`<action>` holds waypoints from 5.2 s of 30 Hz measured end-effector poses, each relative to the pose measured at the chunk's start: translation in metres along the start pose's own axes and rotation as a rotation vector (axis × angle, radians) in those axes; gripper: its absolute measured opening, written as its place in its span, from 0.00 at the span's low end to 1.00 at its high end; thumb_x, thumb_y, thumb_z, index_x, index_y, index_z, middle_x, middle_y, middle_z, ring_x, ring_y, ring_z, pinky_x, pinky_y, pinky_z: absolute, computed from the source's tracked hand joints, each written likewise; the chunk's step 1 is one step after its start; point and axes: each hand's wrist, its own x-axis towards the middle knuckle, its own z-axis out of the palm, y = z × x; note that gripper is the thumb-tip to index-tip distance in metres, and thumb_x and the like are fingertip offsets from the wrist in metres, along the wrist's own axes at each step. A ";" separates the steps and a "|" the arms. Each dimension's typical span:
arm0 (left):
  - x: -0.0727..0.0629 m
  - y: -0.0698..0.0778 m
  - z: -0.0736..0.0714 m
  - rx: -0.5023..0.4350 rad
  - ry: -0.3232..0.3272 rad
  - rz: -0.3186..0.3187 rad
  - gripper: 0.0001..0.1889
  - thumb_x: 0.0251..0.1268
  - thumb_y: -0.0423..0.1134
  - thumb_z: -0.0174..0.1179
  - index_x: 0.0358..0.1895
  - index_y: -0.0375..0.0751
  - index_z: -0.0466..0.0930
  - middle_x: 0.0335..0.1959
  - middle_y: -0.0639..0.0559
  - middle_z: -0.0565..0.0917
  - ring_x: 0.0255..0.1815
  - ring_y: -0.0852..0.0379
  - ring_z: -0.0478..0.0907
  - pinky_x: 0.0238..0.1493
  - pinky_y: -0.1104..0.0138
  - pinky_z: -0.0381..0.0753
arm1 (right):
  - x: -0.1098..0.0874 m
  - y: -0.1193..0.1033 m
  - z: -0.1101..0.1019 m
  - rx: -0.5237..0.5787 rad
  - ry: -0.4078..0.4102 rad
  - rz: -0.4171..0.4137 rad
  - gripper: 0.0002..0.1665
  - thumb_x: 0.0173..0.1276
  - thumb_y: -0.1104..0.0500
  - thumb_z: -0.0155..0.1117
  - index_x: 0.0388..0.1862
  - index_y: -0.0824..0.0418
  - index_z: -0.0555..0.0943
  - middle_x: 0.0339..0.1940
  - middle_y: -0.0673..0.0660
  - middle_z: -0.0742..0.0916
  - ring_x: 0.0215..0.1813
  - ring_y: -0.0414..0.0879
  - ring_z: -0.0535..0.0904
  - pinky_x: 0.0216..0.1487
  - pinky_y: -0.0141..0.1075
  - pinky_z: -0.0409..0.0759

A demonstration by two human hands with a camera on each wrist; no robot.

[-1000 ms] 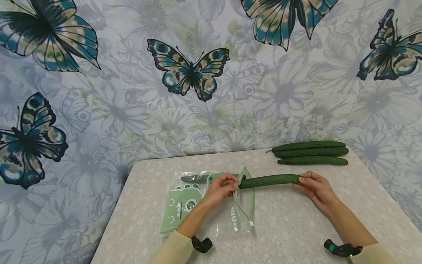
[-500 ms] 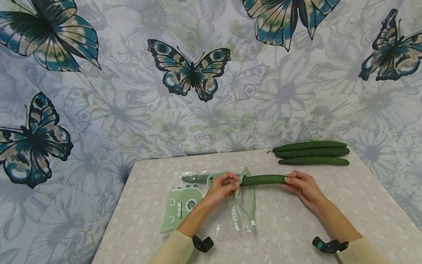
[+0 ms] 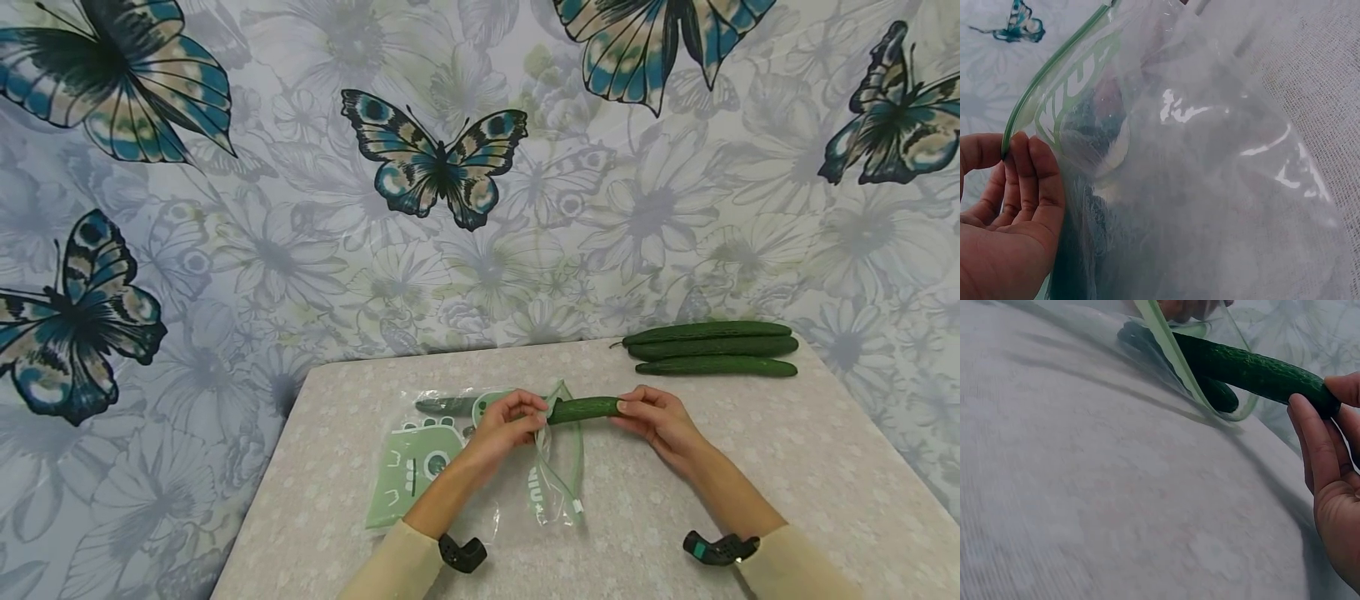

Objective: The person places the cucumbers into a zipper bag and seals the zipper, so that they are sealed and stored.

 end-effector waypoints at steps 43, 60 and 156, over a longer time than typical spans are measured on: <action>-0.002 -0.005 -0.001 0.007 -0.002 -0.001 0.17 0.72 0.31 0.64 0.59 0.27 0.78 0.38 0.58 0.81 0.39 0.65 0.80 0.42 0.70 0.85 | 0.027 0.039 0.078 -1.013 0.132 -0.222 0.13 0.67 0.56 0.81 0.47 0.57 0.88 0.37 0.52 0.93 0.37 0.38 0.89 0.42 0.31 0.85; -0.006 -0.007 -0.001 0.004 0.012 -0.008 0.15 0.72 0.31 0.65 0.58 0.30 0.79 0.38 0.59 0.81 0.38 0.64 0.80 0.42 0.69 0.85 | 0.000 0.004 0.022 -0.963 0.096 -0.275 0.16 0.68 0.60 0.80 0.49 0.62 0.84 0.43 0.57 0.92 0.42 0.40 0.90 0.45 0.29 0.88; -0.009 -0.005 0.002 -0.002 -0.001 -0.011 0.16 0.72 0.30 0.64 0.59 0.26 0.78 0.37 0.59 0.82 0.37 0.65 0.80 0.42 0.69 0.85 | -0.110 -0.104 -0.149 0.271 0.225 -0.195 0.22 0.79 0.80 0.50 0.53 0.68 0.90 0.48 0.56 0.92 0.48 0.54 0.95 0.52 0.44 0.92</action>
